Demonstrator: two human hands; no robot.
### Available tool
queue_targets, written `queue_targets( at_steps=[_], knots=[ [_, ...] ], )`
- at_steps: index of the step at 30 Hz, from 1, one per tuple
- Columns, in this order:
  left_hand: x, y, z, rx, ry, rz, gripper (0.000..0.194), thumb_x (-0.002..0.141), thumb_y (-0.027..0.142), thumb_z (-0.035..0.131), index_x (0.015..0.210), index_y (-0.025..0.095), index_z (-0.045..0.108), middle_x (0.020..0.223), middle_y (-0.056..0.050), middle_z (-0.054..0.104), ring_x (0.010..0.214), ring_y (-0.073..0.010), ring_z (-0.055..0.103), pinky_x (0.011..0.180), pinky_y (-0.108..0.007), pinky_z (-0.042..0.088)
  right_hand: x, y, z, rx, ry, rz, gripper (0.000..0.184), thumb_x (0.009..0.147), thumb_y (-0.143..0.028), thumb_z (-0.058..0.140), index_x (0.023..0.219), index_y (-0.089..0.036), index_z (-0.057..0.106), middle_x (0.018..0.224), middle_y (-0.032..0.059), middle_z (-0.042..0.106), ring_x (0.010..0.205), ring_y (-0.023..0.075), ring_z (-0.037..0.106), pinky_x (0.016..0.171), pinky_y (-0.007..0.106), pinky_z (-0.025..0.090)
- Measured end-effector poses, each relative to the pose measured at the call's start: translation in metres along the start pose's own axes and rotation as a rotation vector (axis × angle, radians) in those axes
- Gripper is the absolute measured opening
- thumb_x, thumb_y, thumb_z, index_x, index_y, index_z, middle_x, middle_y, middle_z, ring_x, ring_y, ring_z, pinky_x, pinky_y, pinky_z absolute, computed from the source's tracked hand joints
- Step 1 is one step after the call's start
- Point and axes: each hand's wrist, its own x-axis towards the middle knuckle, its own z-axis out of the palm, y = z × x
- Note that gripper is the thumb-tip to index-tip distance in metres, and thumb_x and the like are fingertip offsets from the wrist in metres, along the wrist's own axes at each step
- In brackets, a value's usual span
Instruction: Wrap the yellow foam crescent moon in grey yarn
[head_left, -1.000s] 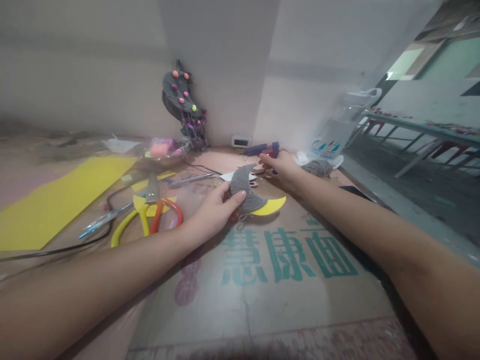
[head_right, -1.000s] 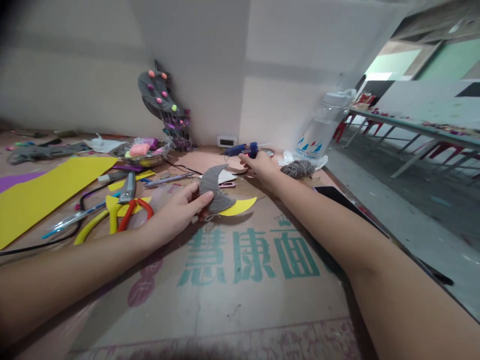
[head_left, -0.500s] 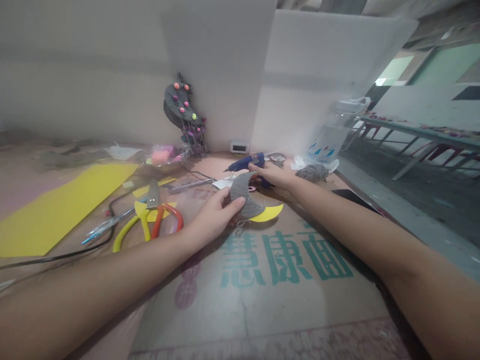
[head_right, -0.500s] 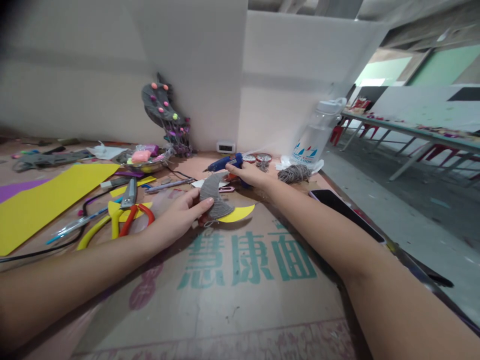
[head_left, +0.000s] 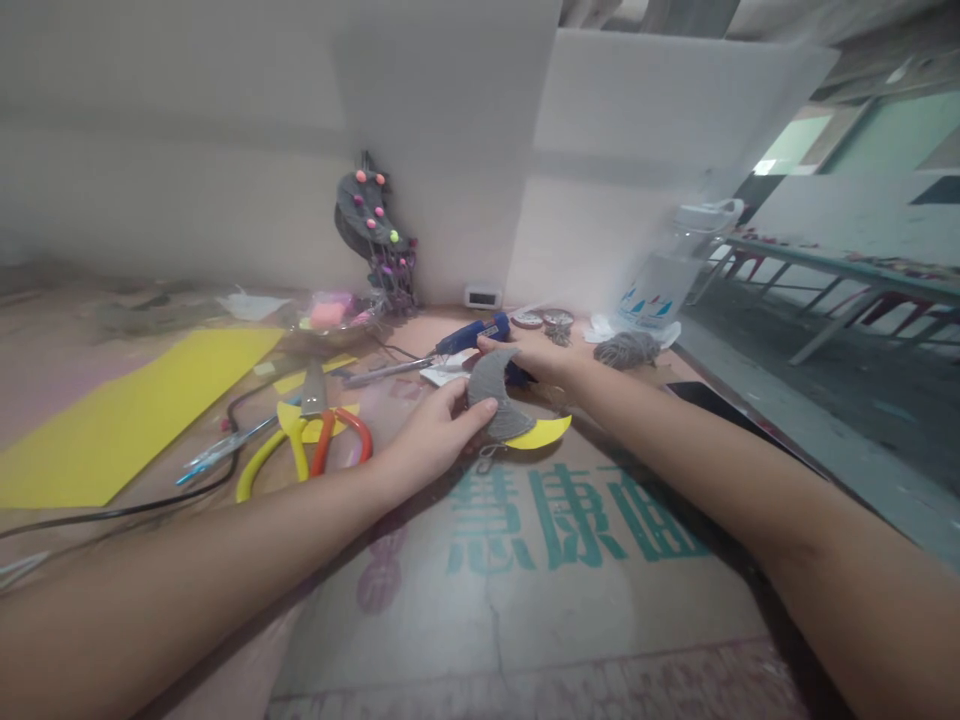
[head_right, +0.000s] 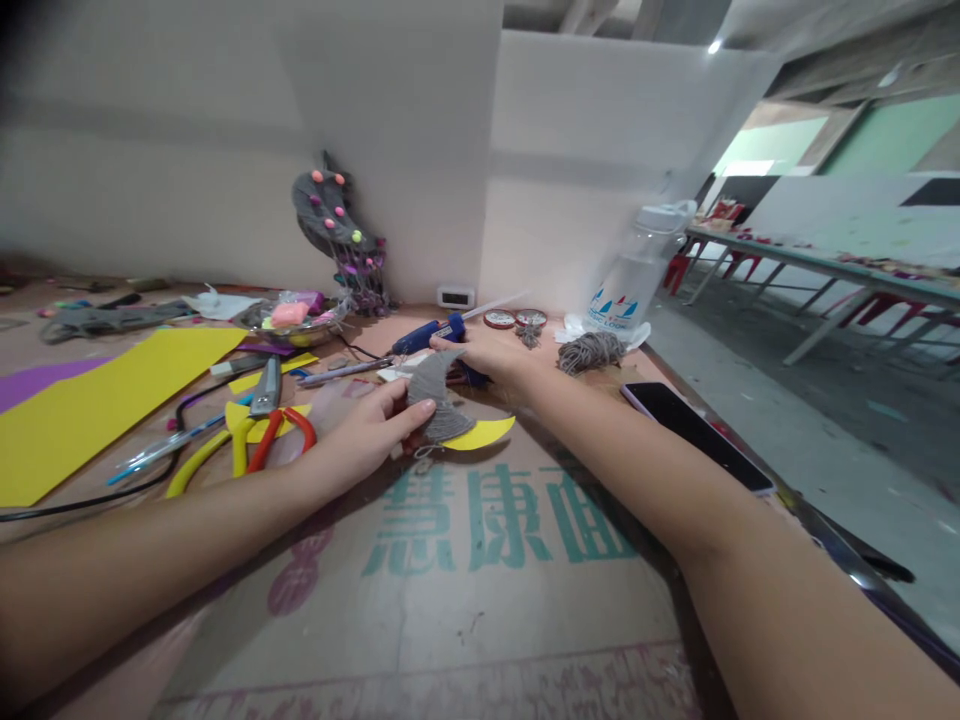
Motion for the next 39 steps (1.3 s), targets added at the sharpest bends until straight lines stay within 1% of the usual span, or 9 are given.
queue_targets(
  at_steps=[4, 9, 13, 16, 22, 25, 30, 33, 39],
  knots=[
    [0.0, -0.005, -0.001, -0.004, -0.011, -0.021, 0.024, 0.091, 0.038, 0.06, 0.097, 0.015, 0.056, 0.07, 0.004, 0.053, 0.055, -0.0091, 0.046, 0.049, -0.022, 0.033, -0.001, 0.003, 0.0, 0.067, -0.005, -0.034, 0.032, 0.084, -0.053, 0.073, 0.097, -0.024, 0.065, 0.081, 0.0034, 0.075, 0.074, 0.02, 0.071, 0.066, 0.031, 0.059],
    [0.001, -0.006, -0.002, 0.018, -0.008, -0.009, 0.024, 0.09, 0.038, 0.06, 0.097, 0.016, 0.057, 0.069, 0.004, 0.053, 0.055, -0.01, 0.047, 0.05, -0.023, 0.034, 0.003, 0.001, -0.001, 0.11, -0.058, -0.043, 0.033, 0.082, -0.05, 0.076, 0.097, -0.023, 0.065, 0.082, 0.0027, 0.075, 0.07, 0.0181, 0.071, 0.067, 0.031, 0.06],
    [0.001, -0.004, -0.002, 0.041, -0.013, 0.011, 0.022, 0.09, 0.038, 0.06, 0.093, 0.016, 0.057, 0.072, 0.003, 0.054, 0.058, -0.0104, 0.048, 0.054, -0.024, 0.037, 0.003, -0.007, 0.003, 0.098, -0.156, -0.02, 0.028, 0.084, -0.045, 0.075, 0.096, -0.021, 0.068, 0.087, 0.0034, 0.077, 0.07, 0.0167, 0.072, 0.064, 0.027, 0.059],
    [0.001, -0.005, -0.001, 0.028, -0.019, 0.001, 0.025, 0.09, 0.038, 0.06, 0.101, 0.015, 0.059, 0.078, 0.001, 0.059, 0.06, -0.011, 0.05, 0.056, -0.024, 0.039, 0.001, -0.018, 0.008, 0.066, -0.256, 0.025, 0.025, 0.085, -0.039, 0.075, 0.094, -0.016, 0.07, 0.086, 0.0054, 0.077, 0.067, 0.0164, 0.071, 0.059, 0.024, 0.059],
    [0.002, -0.009, 0.001, 0.074, -0.12, 0.058, 0.03, 0.089, 0.033, 0.061, 0.11, 0.012, 0.065, 0.108, -0.01, 0.071, 0.095, -0.0219, 0.065, 0.081, -0.031, 0.05, 0.0, -0.03, 0.01, -0.011, -0.315, 0.083, 0.031, 0.085, -0.035, 0.075, 0.107, -0.015, 0.068, 0.097, 0.0101, 0.078, 0.082, 0.0192, 0.074, 0.066, 0.025, 0.061],
    [0.003, -0.009, -0.001, 0.124, -0.129, 0.038, 0.032, 0.088, 0.035, 0.061, 0.108, 0.01, 0.066, 0.108, -0.013, 0.072, 0.096, -0.0253, 0.066, 0.082, -0.035, 0.051, 0.002, -0.028, 0.007, -0.041, -0.303, 0.094, 0.037, 0.085, -0.04, 0.075, 0.111, -0.015, 0.067, 0.099, 0.0116, 0.078, 0.084, 0.0206, 0.074, 0.068, 0.027, 0.061],
    [0.003, -0.007, -0.003, 0.131, -0.136, 0.059, 0.027, 0.088, 0.034, 0.061, 0.104, 0.013, 0.067, 0.108, -0.011, 0.072, 0.097, -0.0243, 0.066, 0.081, -0.033, 0.051, 0.001, -0.027, 0.007, -0.075, -0.228, 0.064, 0.034, 0.077, -0.039, 0.083, 0.093, -0.013, 0.071, 0.084, 0.0079, 0.077, 0.071, 0.016, 0.071, 0.062, 0.021, 0.057],
    [0.002, -0.007, -0.002, 0.1, -0.12, 0.056, 0.026, 0.089, 0.034, 0.061, 0.102, 0.012, 0.066, 0.108, -0.011, 0.071, 0.095, -0.0227, 0.066, 0.079, -0.031, 0.051, 0.001, -0.028, 0.009, -0.053, -0.157, 0.03, 0.031, 0.075, -0.038, 0.084, 0.086, -0.012, 0.07, 0.078, 0.0069, 0.075, 0.069, 0.0165, 0.069, 0.06, 0.022, 0.056],
    [0.003, -0.008, 0.0, -0.056, -0.115, 0.051, 0.036, 0.088, 0.035, 0.064, 0.116, 0.013, 0.064, 0.104, -0.009, 0.071, 0.091, -0.0205, 0.066, 0.073, -0.028, 0.05, 0.029, -0.028, -0.01, 0.044, 0.208, -0.115, 0.035, 0.09, -0.055, 0.064, 0.098, -0.021, 0.064, 0.077, 0.0014, 0.071, 0.072, 0.0145, 0.067, 0.067, 0.025, 0.057]
  ],
)
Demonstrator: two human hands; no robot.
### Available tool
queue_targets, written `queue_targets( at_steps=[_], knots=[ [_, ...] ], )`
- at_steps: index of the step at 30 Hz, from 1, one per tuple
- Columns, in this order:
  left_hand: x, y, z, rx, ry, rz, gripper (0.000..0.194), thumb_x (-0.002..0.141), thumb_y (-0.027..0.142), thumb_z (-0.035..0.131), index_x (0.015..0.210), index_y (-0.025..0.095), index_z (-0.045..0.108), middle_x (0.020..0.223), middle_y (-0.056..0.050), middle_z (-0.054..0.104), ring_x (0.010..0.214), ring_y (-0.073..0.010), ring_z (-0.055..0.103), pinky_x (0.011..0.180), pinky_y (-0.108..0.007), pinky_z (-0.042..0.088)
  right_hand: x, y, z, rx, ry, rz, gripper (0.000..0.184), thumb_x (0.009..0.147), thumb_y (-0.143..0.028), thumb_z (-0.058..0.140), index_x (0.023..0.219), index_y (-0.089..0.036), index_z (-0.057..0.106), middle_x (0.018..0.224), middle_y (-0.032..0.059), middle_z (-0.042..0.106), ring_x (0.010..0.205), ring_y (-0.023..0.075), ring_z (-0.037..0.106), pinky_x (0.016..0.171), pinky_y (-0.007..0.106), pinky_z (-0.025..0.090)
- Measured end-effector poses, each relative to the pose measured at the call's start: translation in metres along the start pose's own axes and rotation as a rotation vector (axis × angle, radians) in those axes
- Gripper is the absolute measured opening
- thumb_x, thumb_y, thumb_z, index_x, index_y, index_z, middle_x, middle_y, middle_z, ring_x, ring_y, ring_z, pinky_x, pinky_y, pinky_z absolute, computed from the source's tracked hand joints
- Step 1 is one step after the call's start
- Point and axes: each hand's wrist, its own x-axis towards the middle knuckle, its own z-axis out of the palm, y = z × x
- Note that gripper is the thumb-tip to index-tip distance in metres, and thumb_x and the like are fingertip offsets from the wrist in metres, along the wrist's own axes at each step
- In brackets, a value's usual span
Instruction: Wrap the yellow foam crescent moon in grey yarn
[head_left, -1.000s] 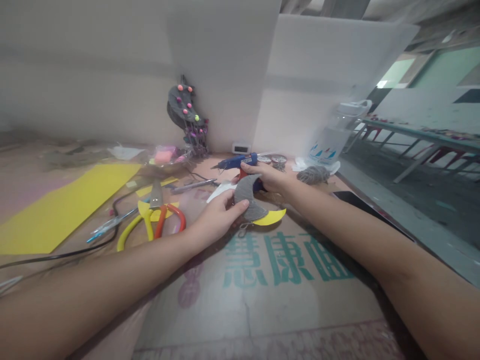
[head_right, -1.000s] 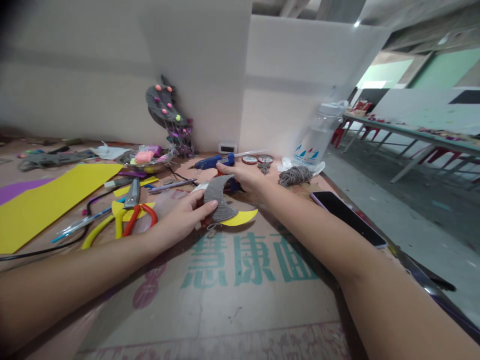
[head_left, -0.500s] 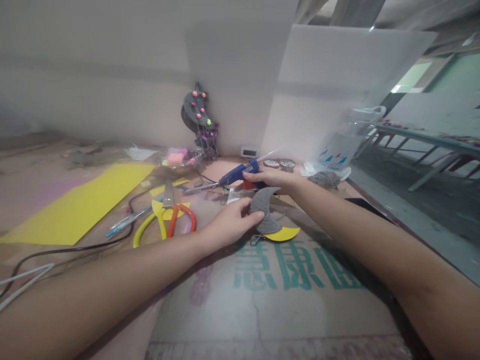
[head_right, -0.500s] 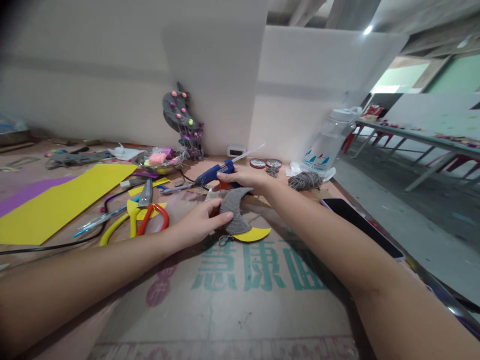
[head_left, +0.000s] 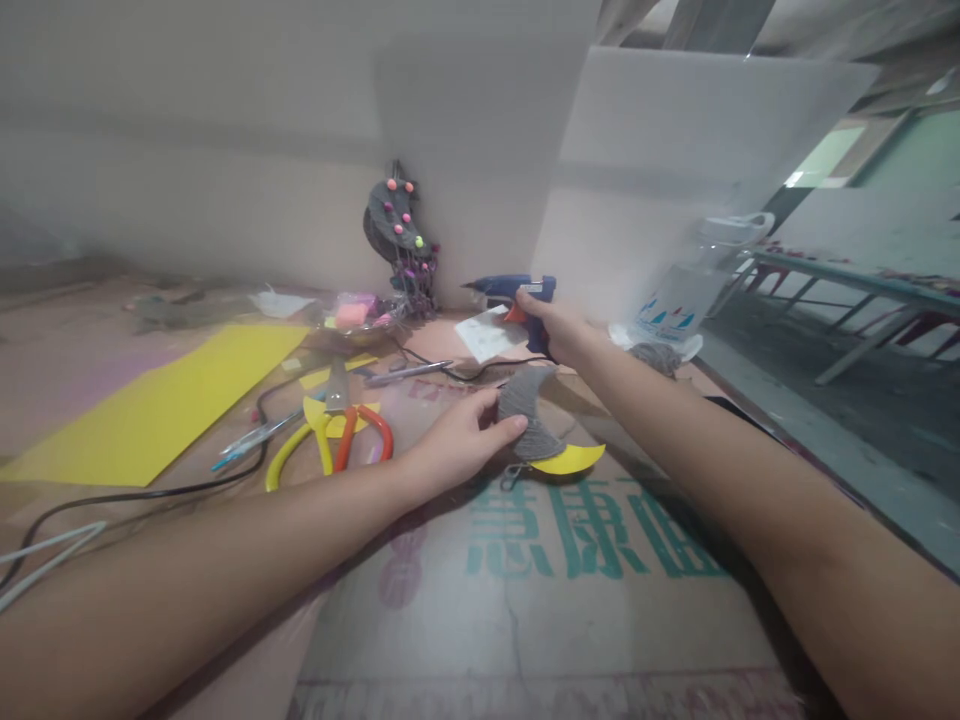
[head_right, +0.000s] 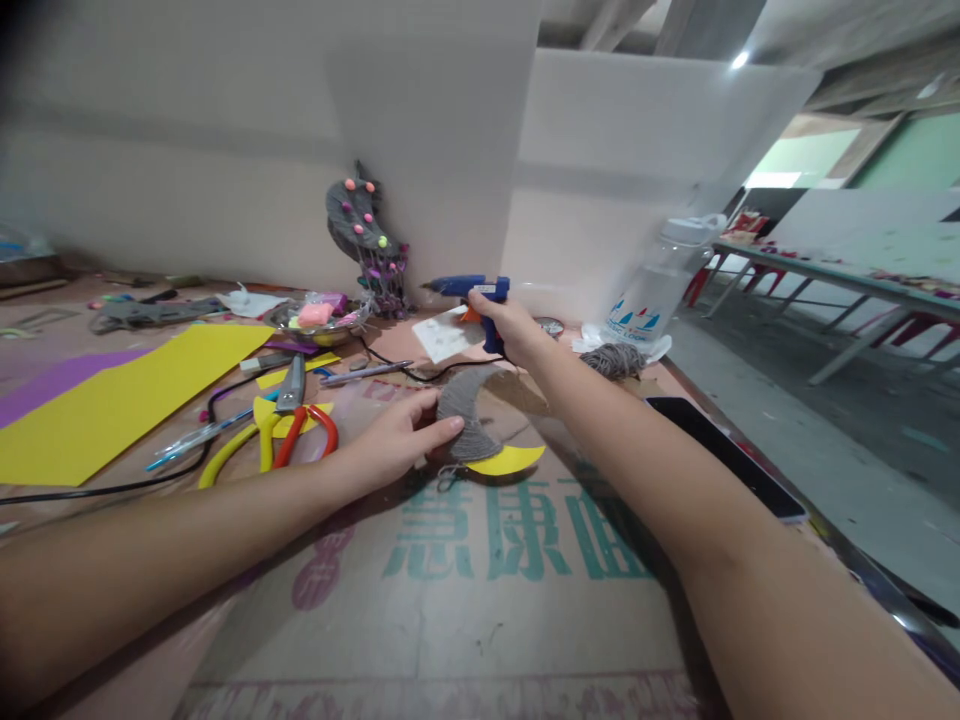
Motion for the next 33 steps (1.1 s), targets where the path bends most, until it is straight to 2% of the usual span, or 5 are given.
queue_targets(
  at_steps=[4, 10, 16, 24, 33],
  knots=[
    [0.003, -0.001, -0.001, -0.082, 0.009, 0.008, 0.037, 0.087, 0.032, 0.065, 0.118, 0.012, 0.064, 0.104, -0.009, 0.071, 0.095, -0.02, 0.066, 0.075, -0.027, 0.05, 0.017, 0.006, -0.018, -0.072, 0.137, 0.08, 0.026, 0.091, -0.047, 0.066, 0.097, -0.022, 0.061, 0.073, 0.0018, 0.067, 0.065, 0.0164, 0.064, 0.057, 0.028, 0.055],
    [0.004, -0.003, -0.001, -0.14, -0.024, -0.012, 0.041, 0.087, 0.032, 0.065, 0.124, 0.013, 0.062, 0.11, -0.01, 0.071, 0.097, -0.0192, 0.066, 0.078, -0.027, 0.052, 0.006, 0.012, -0.038, -0.208, 0.158, 0.126, 0.023, 0.085, -0.038, 0.076, 0.091, -0.02, 0.062, 0.073, 0.0034, 0.066, 0.059, 0.014, 0.06, 0.047, 0.024, 0.049],
    [0.004, -0.004, 0.0, -0.066, -0.03, -0.012, 0.036, 0.087, 0.034, 0.066, 0.116, 0.012, 0.065, 0.118, -0.012, 0.07, 0.094, -0.0194, 0.067, 0.073, -0.026, 0.051, -0.006, 0.02, -0.044, -0.247, 0.047, 0.129, 0.024, 0.082, -0.035, 0.08, 0.087, -0.017, 0.065, 0.068, 0.0031, 0.068, 0.051, 0.011, 0.057, 0.046, 0.021, 0.046],
    [0.001, 0.003, 0.001, -0.042, 0.0, -0.079, 0.023, 0.085, 0.032, 0.067, 0.098, 0.013, 0.065, 0.096, -0.008, 0.072, 0.081, -0.0173, 0.065, 0.069, -0.026, 0.049, -0.012, 0.007, -0.039, -0.109, -0.195, 0.231, 0.02, 0.096, -0.036, 0.061, 0.102, -0.018, 0.067, 0.104, 0.0106, 0.076, 0.076, 0.0166, 0.072, 0.064, 0.026, 0.06],
    [0.0, 0.005, 0.001, -0.072, -0.047, -0.068, 0.037, 0.083, 0.037, 0.069, 0.11, 0.012, 0.065, 0.102, -0.01, 0.071, 0.086, -0.0187, 0.064, 0.068, -0.026, 0.047, -0.012, 0.013, -0.031, -0.049, -0.231, 0.277, 0.011, 0.089, -0.025, 0.069, 0.095, -0.016, 0.068, 0.084, 0.0071, 0.076, 0.069, 0.0158, 0.071, 0.061, 0.023, 0.059]
  ],
)
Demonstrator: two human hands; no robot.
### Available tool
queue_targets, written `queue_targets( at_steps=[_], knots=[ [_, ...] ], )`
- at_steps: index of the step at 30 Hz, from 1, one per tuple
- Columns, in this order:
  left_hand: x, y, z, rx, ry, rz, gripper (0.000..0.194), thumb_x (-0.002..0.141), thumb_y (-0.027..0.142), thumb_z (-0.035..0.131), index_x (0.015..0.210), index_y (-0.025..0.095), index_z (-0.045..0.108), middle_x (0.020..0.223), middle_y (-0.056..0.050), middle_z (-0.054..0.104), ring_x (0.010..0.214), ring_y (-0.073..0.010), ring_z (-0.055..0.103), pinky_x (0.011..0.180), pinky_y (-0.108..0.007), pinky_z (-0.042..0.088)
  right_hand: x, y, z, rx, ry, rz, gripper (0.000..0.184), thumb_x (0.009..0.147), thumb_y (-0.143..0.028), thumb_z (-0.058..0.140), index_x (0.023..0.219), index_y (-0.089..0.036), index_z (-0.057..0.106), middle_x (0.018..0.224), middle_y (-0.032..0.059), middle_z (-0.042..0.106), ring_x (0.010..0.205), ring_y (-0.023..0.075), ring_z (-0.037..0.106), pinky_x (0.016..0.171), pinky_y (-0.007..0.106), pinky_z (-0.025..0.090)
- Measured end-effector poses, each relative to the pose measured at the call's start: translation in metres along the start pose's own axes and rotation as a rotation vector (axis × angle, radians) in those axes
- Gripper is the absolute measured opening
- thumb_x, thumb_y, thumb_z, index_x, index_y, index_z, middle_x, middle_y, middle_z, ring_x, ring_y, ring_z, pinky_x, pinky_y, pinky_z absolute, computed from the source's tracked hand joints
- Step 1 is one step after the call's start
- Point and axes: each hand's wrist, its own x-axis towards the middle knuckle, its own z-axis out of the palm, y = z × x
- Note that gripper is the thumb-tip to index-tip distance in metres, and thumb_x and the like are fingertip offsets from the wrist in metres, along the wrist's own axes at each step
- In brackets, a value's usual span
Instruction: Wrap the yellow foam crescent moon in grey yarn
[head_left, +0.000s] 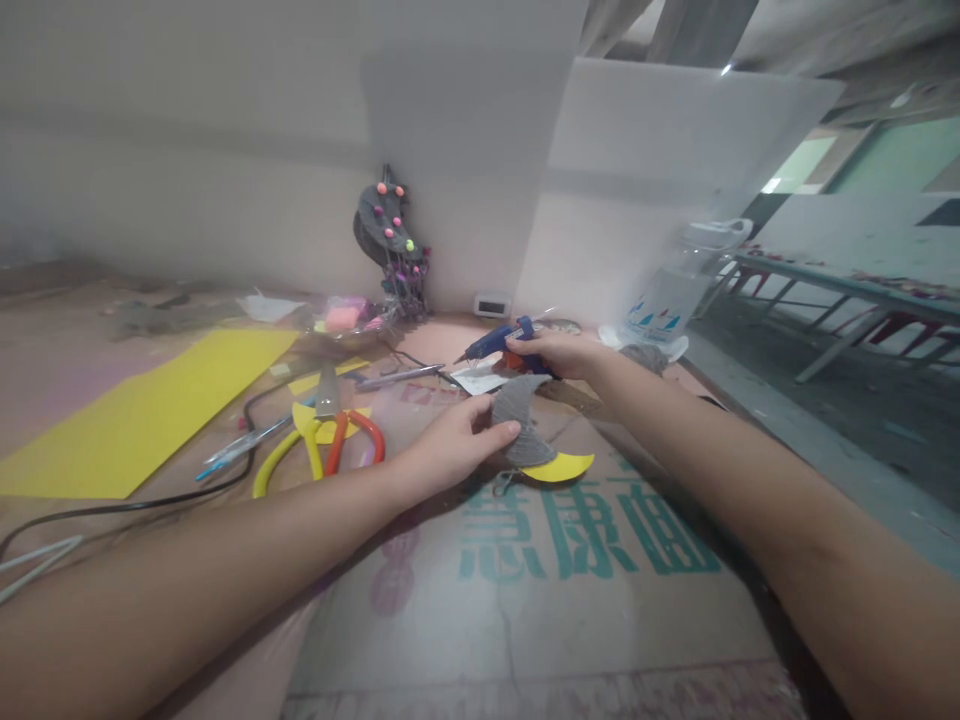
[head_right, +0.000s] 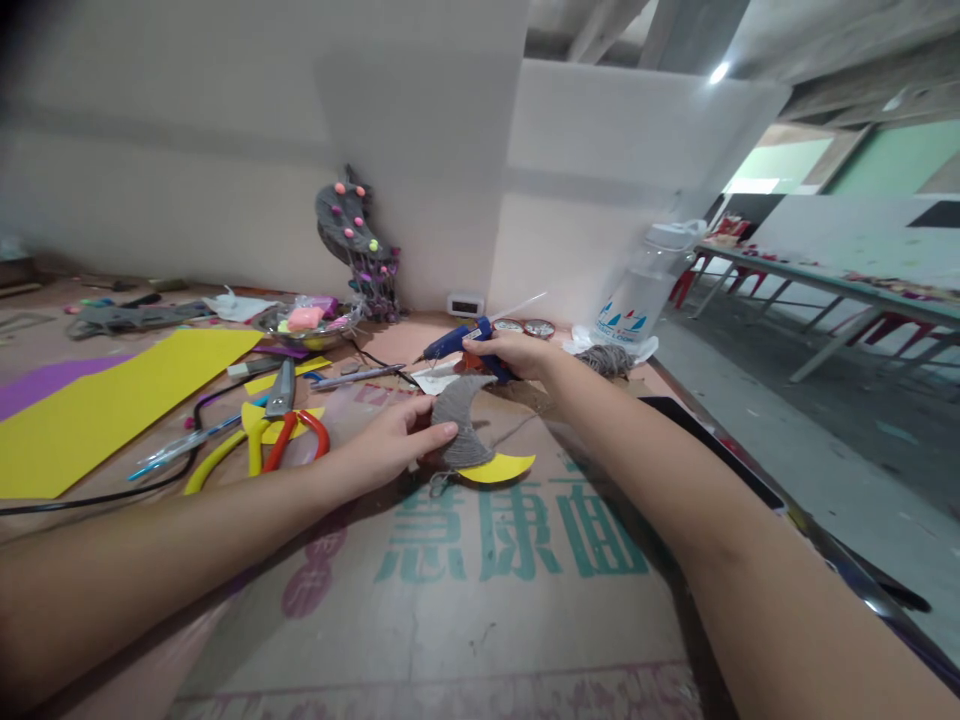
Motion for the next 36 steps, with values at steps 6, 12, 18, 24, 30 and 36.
queue_targets(
  at_steps=[6, 12, 18, 24, 30, 36],
  knots=[
    [0.002, -0.003, 0.0, 0.02, -0.006, 0.018, 0.035, 0.086, 0.032, 0.065, 0.115, 0.012, 0.065, 0.105, -0.009, 0.071, 0.088, -0.0185, 0.064, 0.07, -0.025, 0.047, 0.012, -0.013, 0.011, 0.082, 0.17, -0.173, 0.023, 0.097, -0.042, 0.058, 0.099, -0.02, 0.064, 0.079, 0.0034, 0.073, 0.067, 0.0152, 0.068, 0.066, 0.027, 0.059],
    [0.001, 0.005, 0.0, -0.013, 0.118, -0.044, 0.021, 0.086, 0.031, 0.066, 0.096, 0.013, 0.064, 0.07, 0.003, 0.057, 0.059, -0.0098, 0.048, 0.055, -0.022, 0.036, 0.022, -0.017, 0.003, -0.009, 0.264, -0.135, 0.033, 0.085, -0.05, 0.072, 0.097, -0.022, 0.063, 0.063, 0.0016, 0.066, 0.056, 0.0185, 0.062, 0.057, 0.033, 0.056],
    [0.002, 0.005, -0.002, -0.024, 0.113, -0.034, 0.024, 0.083, 0.031, 0.067, 0.097, 0.012, 0.064, 0.072, 0.003, 0.057, 0.058, -0.0095, 0.047, 0.057, -0.023, 0.037, 0.016, 0.0, -0.013, -0.153, 0.348, -0.142, 0.027, 0.08, -0.037, 0.081, 0.088, -0.018, 0.064, 0.059, -0.001, 0.061, 0.048, 0.0108, 0.052, 0.045, 0.023, 0.045],
    [0.004, -0.001, -0.002, -0.047, 0.054, 0.023, 0.029, 0.084, 0.032, 0.067, 0.106, 0.013, 0.066, 0.076, 0.001, 0.062, 0.065, -0.0121, 0.053, 0.063, -0.024, 0.04, 0.0, 0.008, -0.019, -0.197, 0.31, -0.156, 0.028, 0.086, -0.041, 0.074, 0.085, -0.016, 0.064, 0.061, 0.0011, 0.063, 0.048, 0.0096, 0.054, 0.041, 0.02, 0.04],
    [0.003, 0.001, -0.001, -0.031, 0.056, 0.021, 0.021, 0.084, 0.03, 0.067, 0.097, 0.014, 0.066, 0.077, 0.001, 0.063, 0.067, -0.0126, 0.055, 0.064, -0.024, 0.041, -0.013, 0.0, -0.029, -0.195, 0.15, -0.079, 0.023, 0.083, -0.033, 0.078, 0.092, -0.014, 0.071, 0.08, 0.0079, 0.074, 0.057, 0.0117, 0.063, 0.046, 0.019, 0.049],
    [0.003, 0.0, -0.002, -0.034, 0.036, 0.002, 0.025, 0.083, 0.033, 0.069, 0.097, 0.013, 0.065, 0.086, -0.002, 0.067, 0.071, -0.0129, 0.057, 0.065, -0.024, 0.043, -0.011, 0.009, -0.025, -0.084, 0.054, -0.054, 0.022, 0.087, -0.038, 0.071, 0.099, -0.02, 0.07, 0.092, 0.0079, 0.078, 0.072, 0.0179, 0.071, 0.059, 0.025, 0.059]
  ],
)
